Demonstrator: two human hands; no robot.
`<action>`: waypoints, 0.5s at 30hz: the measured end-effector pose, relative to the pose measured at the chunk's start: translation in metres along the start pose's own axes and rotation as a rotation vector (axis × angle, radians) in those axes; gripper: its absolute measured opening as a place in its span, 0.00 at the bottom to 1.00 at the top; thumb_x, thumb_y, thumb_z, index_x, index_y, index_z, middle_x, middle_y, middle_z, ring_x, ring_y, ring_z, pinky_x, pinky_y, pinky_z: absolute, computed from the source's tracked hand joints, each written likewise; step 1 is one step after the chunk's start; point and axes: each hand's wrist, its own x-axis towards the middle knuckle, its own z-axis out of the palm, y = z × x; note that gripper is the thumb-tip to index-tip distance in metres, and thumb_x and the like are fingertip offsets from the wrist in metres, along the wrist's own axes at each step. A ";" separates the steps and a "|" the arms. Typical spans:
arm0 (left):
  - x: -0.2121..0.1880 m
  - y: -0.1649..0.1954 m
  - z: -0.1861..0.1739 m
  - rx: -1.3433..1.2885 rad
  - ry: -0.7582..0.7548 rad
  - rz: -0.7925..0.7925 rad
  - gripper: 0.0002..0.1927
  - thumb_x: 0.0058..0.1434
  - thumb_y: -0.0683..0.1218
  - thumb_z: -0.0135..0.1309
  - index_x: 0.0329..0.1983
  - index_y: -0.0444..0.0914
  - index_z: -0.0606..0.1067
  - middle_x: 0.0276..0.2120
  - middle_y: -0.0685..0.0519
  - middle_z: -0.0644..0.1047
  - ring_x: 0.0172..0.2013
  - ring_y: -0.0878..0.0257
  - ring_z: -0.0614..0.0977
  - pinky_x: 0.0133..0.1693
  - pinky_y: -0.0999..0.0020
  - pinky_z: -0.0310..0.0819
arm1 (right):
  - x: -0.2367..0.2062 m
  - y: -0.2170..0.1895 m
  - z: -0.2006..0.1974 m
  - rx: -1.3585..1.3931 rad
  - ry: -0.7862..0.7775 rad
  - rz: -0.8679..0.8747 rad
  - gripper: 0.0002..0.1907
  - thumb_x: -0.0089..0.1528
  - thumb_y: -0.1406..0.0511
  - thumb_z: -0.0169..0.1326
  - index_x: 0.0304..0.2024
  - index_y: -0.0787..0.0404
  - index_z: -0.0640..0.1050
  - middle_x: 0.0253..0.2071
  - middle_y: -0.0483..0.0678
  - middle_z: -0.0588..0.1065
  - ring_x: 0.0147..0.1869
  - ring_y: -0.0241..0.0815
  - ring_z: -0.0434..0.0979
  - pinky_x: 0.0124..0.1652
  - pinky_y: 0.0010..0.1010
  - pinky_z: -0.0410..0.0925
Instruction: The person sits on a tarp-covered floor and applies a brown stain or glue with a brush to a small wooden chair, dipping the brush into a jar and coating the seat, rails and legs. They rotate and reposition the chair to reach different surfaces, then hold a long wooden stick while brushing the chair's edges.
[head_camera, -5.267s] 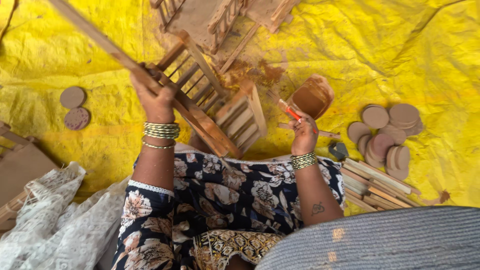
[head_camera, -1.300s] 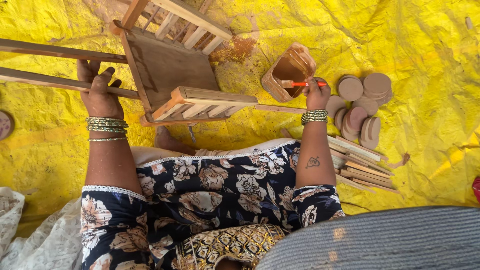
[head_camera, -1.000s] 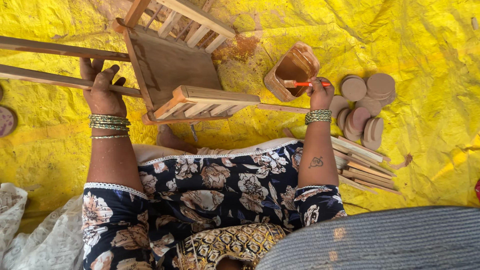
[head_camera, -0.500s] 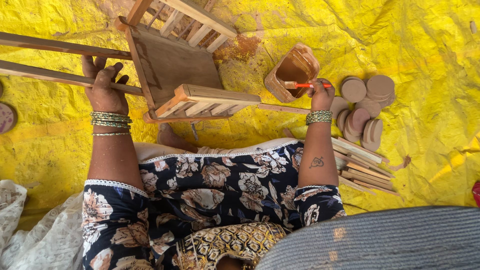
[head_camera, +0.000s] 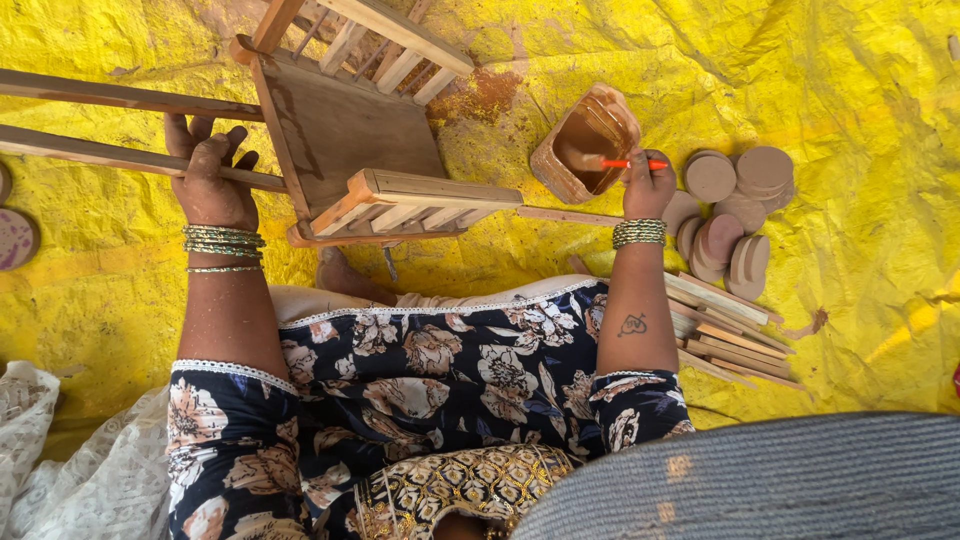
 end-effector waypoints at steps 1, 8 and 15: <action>0.000 0.000 0.000 -0.001 0.000 -0.003 0.39 0.67 0.41 0.49 0.81 0.46 0.53 0.75 0.45 0.66 0.53 0.58 0.81 0.50 0.58 0.78 | 0.000 -0.001 0.000 0.031 -0.033 0.077 0.10 0.69 0.64 0.58 0.35 0.64 0.77 0.25 0.43 0.74 0.25 0.31 0.70 0.27 0.23 0.64; 0.002 -0.002 -0.002 0.007 0.017 -0.010 0.40 0.67 0.41 0.49 0.82 0.45 0.52 0.75 0.44 0.66 0.54 0.57 0.82 0.49 0.58 0.79 | 0.002 -0.004 -0.002 0.168 0.043 0.152 0.08 0.67 0.65 0.56 0.35 0.63 0.78 0.27 0.42 0.75 0.24 0.31 0.72 0.25 0.23 0.64; 0.008 -0.003 0.003 0.037 0.046 -0.008 0.44 0.64 0.41 0.49 0.82 0.44 0.47 0.75 0.45 0.64 0.55 0.56 0.82 0.48 0.59 0.79 | 0.008 -0.007 -0.004 0.356 0.094 0.386 0.09 0.66 0.60 0.57 0.33 0.57 0.77 0.22 0.41 0.71 0.23 0.33 0.69 0.23 0.25 0.60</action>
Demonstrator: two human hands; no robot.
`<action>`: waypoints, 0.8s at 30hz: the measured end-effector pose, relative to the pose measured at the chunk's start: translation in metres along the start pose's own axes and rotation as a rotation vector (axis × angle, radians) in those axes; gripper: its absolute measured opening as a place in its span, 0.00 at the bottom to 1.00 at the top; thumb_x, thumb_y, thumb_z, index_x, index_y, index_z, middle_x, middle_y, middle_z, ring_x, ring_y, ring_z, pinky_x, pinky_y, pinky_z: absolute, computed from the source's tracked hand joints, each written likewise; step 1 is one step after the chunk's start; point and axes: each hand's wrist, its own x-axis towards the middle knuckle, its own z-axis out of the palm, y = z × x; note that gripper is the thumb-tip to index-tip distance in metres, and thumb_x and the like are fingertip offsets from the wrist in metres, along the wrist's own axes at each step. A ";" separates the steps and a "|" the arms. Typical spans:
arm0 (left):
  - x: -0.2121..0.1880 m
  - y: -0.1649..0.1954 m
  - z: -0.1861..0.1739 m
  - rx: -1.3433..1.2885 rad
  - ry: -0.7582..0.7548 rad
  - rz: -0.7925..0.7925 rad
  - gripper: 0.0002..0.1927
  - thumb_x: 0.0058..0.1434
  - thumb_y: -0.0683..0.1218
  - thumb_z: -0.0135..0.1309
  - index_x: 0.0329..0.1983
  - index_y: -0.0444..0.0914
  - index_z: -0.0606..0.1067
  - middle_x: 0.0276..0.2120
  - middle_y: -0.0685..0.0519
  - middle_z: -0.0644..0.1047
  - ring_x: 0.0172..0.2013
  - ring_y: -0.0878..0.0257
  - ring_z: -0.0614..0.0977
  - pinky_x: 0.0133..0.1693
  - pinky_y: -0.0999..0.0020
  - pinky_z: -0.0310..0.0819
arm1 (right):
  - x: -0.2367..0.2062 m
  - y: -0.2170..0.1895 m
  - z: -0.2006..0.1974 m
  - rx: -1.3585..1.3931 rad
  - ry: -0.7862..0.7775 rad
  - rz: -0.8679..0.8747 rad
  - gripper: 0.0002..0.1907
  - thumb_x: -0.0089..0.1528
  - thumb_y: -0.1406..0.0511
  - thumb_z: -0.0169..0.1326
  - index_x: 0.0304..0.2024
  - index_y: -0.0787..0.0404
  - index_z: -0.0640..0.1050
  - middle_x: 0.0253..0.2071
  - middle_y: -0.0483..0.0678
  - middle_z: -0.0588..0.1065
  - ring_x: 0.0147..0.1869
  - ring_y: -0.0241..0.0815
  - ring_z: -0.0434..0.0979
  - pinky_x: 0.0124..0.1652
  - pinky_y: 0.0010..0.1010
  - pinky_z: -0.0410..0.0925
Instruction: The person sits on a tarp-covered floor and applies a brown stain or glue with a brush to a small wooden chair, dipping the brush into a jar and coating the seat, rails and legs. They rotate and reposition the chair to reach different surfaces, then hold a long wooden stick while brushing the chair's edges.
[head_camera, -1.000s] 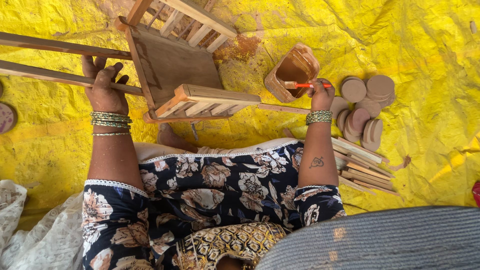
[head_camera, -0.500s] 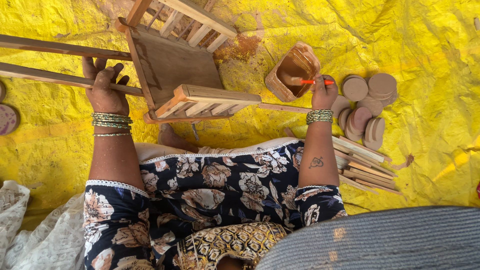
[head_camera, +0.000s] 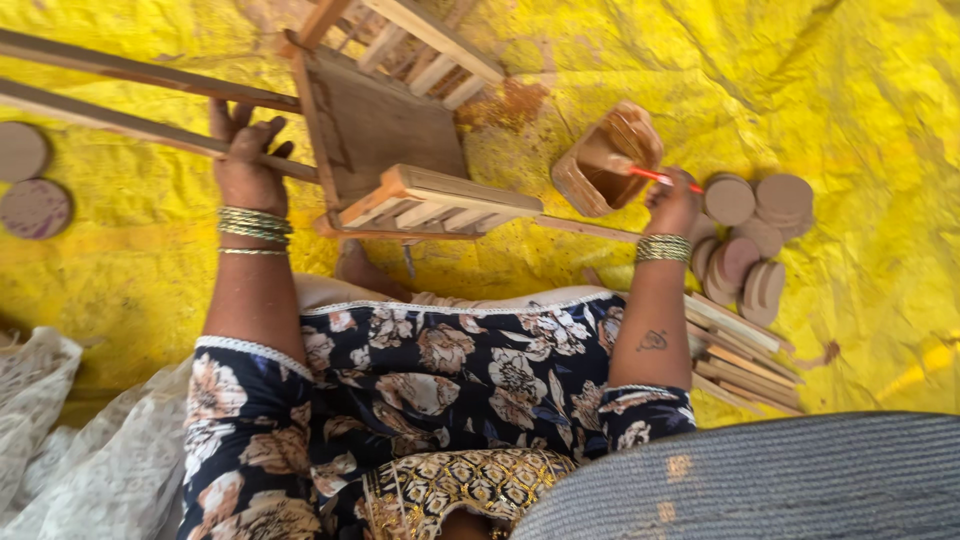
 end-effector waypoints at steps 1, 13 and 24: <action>0.000 0.001 0.002 0.011 0.008 0.011 0.44 0.64 0.41 0.50 0.81 0.44 0.46 0.75 0.45 0.63 0.55 0.56 0.82 0.48 0.59 0.79 | 0.001 -0.003 -0.002 0.098 0.031 0.096 0.10 0.66 0.58 0.56 0.33 0.56 0.77 0.21 0.41 0.70 0.22 0.34 0.68 0.23 0.24 0.59; 0.001 0.005 0.015 0.016 -0.049 0.031 0.45 0.62 0.43 0.51 0.81 0.46 0.48 0.74 0.46 0.65 0.52 0.58 0.81 0.47 0.60 0.78 | -0.052 0.005 0.026 0.413 -0.178 0.432 0.16 0.69 0.52 0.52 0.29 0.49 0.75 0.16 0.33 0.65 0.19 0.31 0.63 0.20 0.23 0.55; 0.004 0.009 0.024 -0.316 -0.022 -0.096 0.43 0.61 0.42 0.47 0.79 0.50 0.49 0.68 0.51 0.67 0.48 0.51 0.83 0.44 0.56 0.81 | -0.140 -0.008 0.131 0.349 -0.460 0.068 0.19 0.70 0.51 0.54 0.31 0.56 0.74 0.16 0.40 0.63 0.19 0.34 0.63 0.22 0.25 0.58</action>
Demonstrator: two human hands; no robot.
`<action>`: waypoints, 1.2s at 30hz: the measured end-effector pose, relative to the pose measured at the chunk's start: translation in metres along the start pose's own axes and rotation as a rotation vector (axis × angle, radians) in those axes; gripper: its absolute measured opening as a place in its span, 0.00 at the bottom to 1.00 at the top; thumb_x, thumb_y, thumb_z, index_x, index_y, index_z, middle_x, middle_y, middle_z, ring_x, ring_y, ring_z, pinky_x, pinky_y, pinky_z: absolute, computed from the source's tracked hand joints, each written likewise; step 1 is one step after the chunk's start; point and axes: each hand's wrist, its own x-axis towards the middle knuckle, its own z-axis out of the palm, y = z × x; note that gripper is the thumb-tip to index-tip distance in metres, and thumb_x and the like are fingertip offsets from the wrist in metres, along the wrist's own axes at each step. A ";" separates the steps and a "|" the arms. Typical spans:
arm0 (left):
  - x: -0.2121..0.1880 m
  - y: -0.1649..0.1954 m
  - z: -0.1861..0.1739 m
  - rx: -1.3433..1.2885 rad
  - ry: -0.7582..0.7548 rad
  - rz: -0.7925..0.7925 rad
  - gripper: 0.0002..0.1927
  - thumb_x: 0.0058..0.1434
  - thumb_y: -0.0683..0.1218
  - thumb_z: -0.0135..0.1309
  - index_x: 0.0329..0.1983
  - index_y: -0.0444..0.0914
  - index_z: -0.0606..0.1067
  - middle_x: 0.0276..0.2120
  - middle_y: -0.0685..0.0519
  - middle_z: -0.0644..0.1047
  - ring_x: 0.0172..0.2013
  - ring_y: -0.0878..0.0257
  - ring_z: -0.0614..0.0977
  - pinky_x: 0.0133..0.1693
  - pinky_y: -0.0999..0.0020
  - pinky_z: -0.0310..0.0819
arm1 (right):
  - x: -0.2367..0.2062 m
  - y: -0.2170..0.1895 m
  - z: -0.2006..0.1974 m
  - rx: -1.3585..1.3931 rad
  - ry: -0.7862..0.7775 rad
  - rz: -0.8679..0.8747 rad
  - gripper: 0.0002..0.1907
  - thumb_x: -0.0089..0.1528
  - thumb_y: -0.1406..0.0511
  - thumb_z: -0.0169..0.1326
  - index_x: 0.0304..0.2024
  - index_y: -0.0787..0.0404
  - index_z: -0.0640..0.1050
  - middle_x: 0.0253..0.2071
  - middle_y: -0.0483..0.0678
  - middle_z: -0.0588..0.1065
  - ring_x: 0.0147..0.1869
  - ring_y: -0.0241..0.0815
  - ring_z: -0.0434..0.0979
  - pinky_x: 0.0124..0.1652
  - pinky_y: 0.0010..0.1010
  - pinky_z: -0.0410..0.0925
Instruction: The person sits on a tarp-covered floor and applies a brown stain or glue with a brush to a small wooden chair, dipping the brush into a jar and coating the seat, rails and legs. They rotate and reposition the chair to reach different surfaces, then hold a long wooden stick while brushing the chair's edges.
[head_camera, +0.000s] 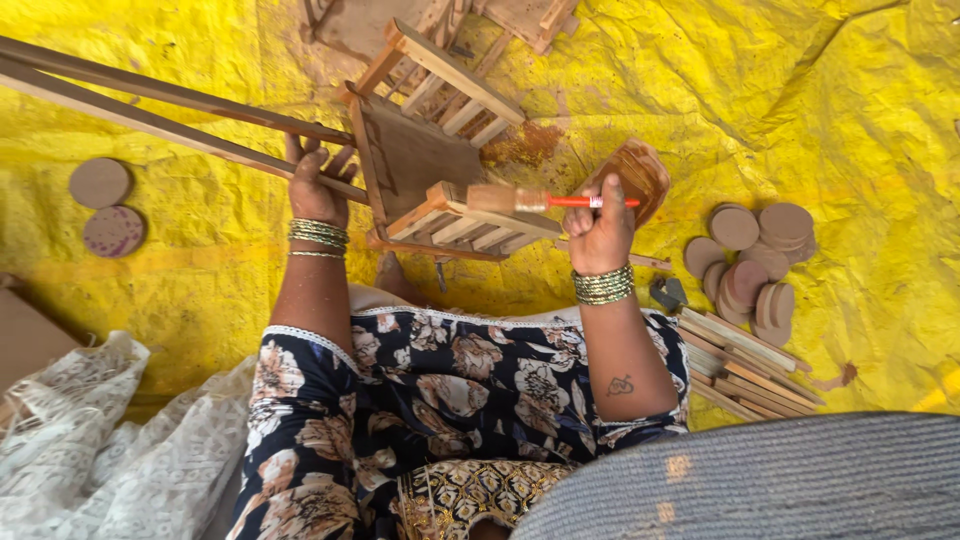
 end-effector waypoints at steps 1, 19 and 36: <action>-0.001 0.001 0.001 -0.025 0.008 -0.008 0.43 0.61 0.42 0.46 0.79 0.51 0.49 0.68 0.52 0.67 0.48 0.50 0.83 0.44 0.56 0.81 | 0.002 0.002 0.010 0.007 0.010 -0.019 0.19 0.70 0.52 0.54 0.31 0.57 0.74 0.16 0.40 0.63 0.19 0.34 0.63 0.22 0.26 0.58; 0.009 0.006 0.000 -0.099 0.089 -0.059 0.42 0.57 0.41 0.44 0.78 0.53 0.54 0.67 0.53 0.70 0.46 0.52 0.84 0.43 0.54 0.81 | 0.013 0.008 0.020 -0.144 0.244 -0.036 0.16 0.68 0.58 0.57 0.29 0.59 0.75 0.18 0.41 0.68 0.17 0.31 0.64 0.17 0.25 0.58; 0.012 0.004 -0.004 -0.125 0.107 -0.050 0.40 0.58 0.41 0.44 0.77 0.52 0.57 0.67 0.50 0.71 0.46 0.53 0.84 0.44 0.53 0.81 | -0.005 -0.010 -0.009 -0.178 0.259 -0.102 0.17 0.68 0.56 0.59 0.31 0.60 0.74 0.21 0.42 0.71 0.20 0.32 0.66 0.20 0.25 0.59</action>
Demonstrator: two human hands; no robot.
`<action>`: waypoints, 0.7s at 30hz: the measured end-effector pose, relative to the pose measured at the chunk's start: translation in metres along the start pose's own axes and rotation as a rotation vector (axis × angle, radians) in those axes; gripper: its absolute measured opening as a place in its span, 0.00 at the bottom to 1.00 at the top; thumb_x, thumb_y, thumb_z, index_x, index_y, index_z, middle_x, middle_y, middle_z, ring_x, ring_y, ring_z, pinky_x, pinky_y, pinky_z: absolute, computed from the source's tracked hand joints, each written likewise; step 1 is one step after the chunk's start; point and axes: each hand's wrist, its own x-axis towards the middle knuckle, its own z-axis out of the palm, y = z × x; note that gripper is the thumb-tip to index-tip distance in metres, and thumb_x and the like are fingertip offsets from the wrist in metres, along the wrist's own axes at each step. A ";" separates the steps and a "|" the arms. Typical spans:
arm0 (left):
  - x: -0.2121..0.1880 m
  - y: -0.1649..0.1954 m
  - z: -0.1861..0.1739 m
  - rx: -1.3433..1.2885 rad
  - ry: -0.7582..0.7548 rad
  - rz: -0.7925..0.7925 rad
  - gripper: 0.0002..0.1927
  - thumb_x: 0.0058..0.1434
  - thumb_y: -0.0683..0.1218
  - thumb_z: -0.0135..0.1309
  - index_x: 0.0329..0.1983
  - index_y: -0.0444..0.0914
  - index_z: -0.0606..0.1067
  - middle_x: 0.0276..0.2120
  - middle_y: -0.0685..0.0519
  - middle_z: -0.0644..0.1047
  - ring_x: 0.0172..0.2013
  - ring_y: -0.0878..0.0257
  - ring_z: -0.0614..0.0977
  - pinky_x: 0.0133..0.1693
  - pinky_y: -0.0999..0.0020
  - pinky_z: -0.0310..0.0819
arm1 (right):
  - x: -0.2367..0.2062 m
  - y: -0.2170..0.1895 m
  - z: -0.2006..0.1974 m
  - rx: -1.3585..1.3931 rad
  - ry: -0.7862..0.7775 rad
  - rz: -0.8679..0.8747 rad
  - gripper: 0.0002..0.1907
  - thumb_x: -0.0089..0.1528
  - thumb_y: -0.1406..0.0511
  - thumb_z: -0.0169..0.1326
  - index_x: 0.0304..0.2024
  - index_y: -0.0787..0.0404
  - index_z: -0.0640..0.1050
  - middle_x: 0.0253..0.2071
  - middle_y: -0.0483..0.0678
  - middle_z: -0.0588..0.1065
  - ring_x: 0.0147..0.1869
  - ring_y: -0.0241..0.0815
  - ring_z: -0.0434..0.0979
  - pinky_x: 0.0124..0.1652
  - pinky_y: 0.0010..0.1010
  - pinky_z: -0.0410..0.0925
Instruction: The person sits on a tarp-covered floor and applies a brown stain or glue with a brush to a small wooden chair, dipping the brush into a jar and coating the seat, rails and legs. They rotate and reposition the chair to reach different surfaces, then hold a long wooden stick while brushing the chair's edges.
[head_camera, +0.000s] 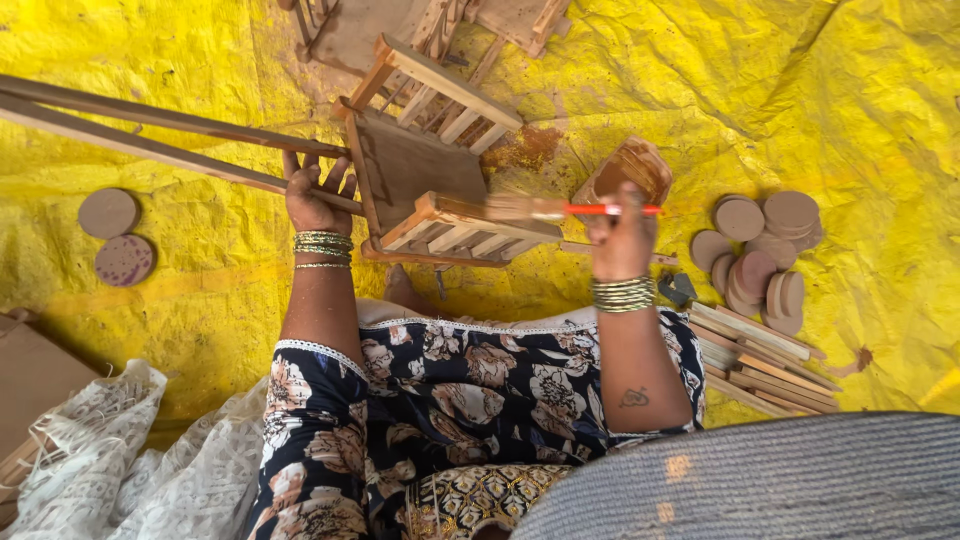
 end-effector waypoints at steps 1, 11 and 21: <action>0.000 0.001 0.001 0.008 0.019 -0.010 0.40 0.58 0.41 0.44 0.77 0.52 0.56 0.66 0.51 0.71 0.45 0.53 0.84 0.43 0.54 0.81 | -0.003 0.006 0.014 0.004 0.012 0.004 0.18 0.67 0.55 0.59 0.31 0.60 0.73 0.22 0.42 0.72 0.19 0.32 0.66 0.20 0.25 0.59; -0.001 0.005 0.001 0.044 0.078 -0.017 0.41 0.57 0.43 0.42 0.77 0.53 0.56 0.64 0.53 0.72 0.44 0.55 0.84 0.41 0.55 0.81 | -0.001 0.047 0.003 -0.229 0.059 0.043 0.11 0.65 0.57 0.56 0.39 0.56 0.76 0.28 0.43 0.77 0.20 0.29 0.69 0.18 0.23 0.60; 0.000 0.001 0.003 0.006 0.012 -0.010 0.41 0.57 0.43 0.44 0.76 0.53 0.53 0.65 0.53 0.71 0.44 0.54 0.84 0.41 0.55 0.81 | -0.025 0.018 0.005 -0.017 -0.022 -0.062 0.13 0.70 0.56 0.55 0.37 0.58 0.75 0.30 0.43 0.76 0.22 0.32 0.70 0.21 0.25 0.59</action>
